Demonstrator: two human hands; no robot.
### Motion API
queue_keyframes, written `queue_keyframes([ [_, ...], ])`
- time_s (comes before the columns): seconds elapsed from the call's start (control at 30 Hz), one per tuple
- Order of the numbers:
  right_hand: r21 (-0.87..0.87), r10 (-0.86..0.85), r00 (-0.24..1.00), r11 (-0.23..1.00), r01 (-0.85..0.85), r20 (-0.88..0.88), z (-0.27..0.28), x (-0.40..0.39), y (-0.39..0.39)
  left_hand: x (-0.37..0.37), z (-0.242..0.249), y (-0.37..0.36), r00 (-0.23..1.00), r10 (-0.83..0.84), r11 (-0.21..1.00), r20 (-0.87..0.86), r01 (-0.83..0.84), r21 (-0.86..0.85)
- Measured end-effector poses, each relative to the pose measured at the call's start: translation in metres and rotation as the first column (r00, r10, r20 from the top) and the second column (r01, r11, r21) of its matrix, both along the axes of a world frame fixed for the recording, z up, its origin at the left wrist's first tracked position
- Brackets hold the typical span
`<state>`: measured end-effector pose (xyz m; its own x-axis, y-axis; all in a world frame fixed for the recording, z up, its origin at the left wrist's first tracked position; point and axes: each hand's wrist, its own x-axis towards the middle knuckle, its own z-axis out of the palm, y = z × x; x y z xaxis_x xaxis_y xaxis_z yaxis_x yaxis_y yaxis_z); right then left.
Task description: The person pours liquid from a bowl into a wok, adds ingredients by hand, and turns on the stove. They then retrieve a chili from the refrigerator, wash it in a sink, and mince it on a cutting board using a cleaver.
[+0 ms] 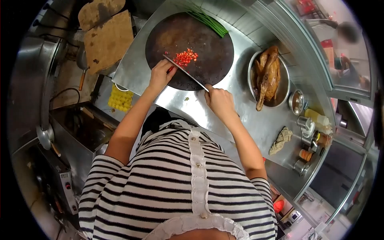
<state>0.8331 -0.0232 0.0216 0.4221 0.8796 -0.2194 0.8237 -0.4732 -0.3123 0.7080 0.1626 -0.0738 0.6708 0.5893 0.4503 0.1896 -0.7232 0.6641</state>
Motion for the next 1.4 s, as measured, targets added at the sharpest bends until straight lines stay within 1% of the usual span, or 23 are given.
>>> queue_keyframes([
  [0.07,-0.042,0.003,1.0,0.999,-0.003,0.009,0.004,-0.004,-0.005,-0.001,-0.003,0.001,1.0,0.007,0.999,-0.011,-0.007,0.037],
  [0.17,-0.044,0.043,0.999,0.998,-0.042,0.02,-0.018,-0.003,0.017,0.0,-0.003,0.005,0.999,-0.011,1.0,-0.038,0.012,0.015],
  [0.27,0.033,-0.003,1.0,0.999,0.002,0.008,-0.021,0.003,0.02,0.0,-0.004,0.005,0.999,-0.038,0.999,-0.024,0.038,0.007],
  [0.3,0.059,-0.02,0.999,0.998,0.022,-0.036,-0.017,0.006,0.018,0.0,-0.004,0.004,0.999,-0.044,0.999,-0.022,0.044,0.005],
  [0.4,-0.024,-0.051,0.998,0.998,0.051,-0.034,0.003,0.004,0.005,0.0,-0.005,0.002,1.0,-0.018,1.0,0.0,0.018,0.0],
  [0.43,-0.064,-0.047,0.998,0.997,0.045,-0.034,0.008,0.003,0.0,-0.001,-0.005,0.001,1.0,-0.017,0.999,-0.024,0.016,-0.039],
  [0.47,-0.066,-0.03,0.999,0.997,0.028,-0.027,0.01,0.001,-0.002,-0.001,-0.006,0.002,1.0,-0.006,1.0,-0.015,0.005,-0.016],
  [0.53,-0.078,-0.004,1.0,0.997,0.003,-0.013,0.01,-0.001,-0.008,0.0,-0.006,0.002,1.0,0.008,1.0,0.003,-0.008,0.023],
  [0.57,-0.09,0.009,1.0,0.996,-0.01,-0.007,0.006,-0.002,-0.004,-0.001,-0.006,0.003,1.0,-0.003,1.0,0.001,0.003,-0.007],
  [0.67,-0.111,0.049,0.999,0.993,-0.048,0.006,-0.008,-0.005,0.019,0.0,-0.009,0.004,1.0,-0.002,0.999,0.018,0.002,0.039],
  [0.7,-0.108,-0.002,1.0,0.994,-0.001,-0.023,-0.002,-0.004,0.021,0.002,-0.007,0.01,1.0,-0.003,0.999,0.013,0.002,0.046],
  [0.8,-0.083,-0.009,0.999,0.997,0.006,-0.044,-0.009,0.0,0.019,0.0,-0.012,0.007,0.999,-0.035,0.998,-0.026,0.037,0.059],
  [0.83,-0.052,-0.008,1.0,0.999,0.007,-0.026,-0.026,0.0,0.017,-0.001,-0.016,0.008,0.998,-0.048,0.996,-0.037,0.05,0.074],
  [0.9,-0.024,0.012,0.999,1.0,-0.012,-0.039,-0.037,0.001,0.014,0.001,0.0,0.002,0.997,-0.073,0.994,0.002,0.073,0.085],
  [0.97,-0.091,-0.04,0.992,0.995,0.03,-0.119,-0.023,0.0,0.016,0.001,-0.004,0.0,0.997,-0.071,0.995,-0.008,0.071,0.077],
  [1.0,0.019,-0.063,0.995,0.998,0.064,-0.071,-0.03,-0.004,0.014,0.002,0.001,-0.002,0.997,-0.075,0.994,-0.019,0.076,0.08],
  [1.03,0.069,-0.045,0.997,0.996,0.049,-0.057,-0.026,-0.004,0.011,0.002,0.0,-0.003,0.996,-0.08,0.995,-0.035,0.082,0.06],
  [1.07,0.041,-0.059,0.997,0.997,0.061,-0.054,-0.028,-0.005,0.012,0.001,-0.001,-0.002,0.995,-0.079,0.996,-0.057,0.082,0.04],
  [1.13,0.097,-0.038,0.997,0.994,0.044,-0.06,-0.025,-0.005,0.009,0.002,0.002,-0.003,0.992,-0.108,0.993,-0.063,0.11,0.031],
  [1.23,0.097,-0.038,0.999,0.994,0.041,-0.027,-0.026,-0.007,0.008,0.002,0.005,-0.006,0.993,-0.107,0.993,-0.045,0.109,0.046],
  [1.33,0.086,-0.054,0.998,0.995,0.056,-0.023,-0.027,-0.01,0.007,0.001,0.0,-0.006,0.994,-0.101,0.988,-0.028,0.104,0.117],
  [1.4,0.077,-0.019,1.0,0.997,0.019,-0.007,-0.032,-0.01,0.008,0.0,0.0,-0.005,0.991,-0.125,0.986,-0.053,0.13,0.103],
])
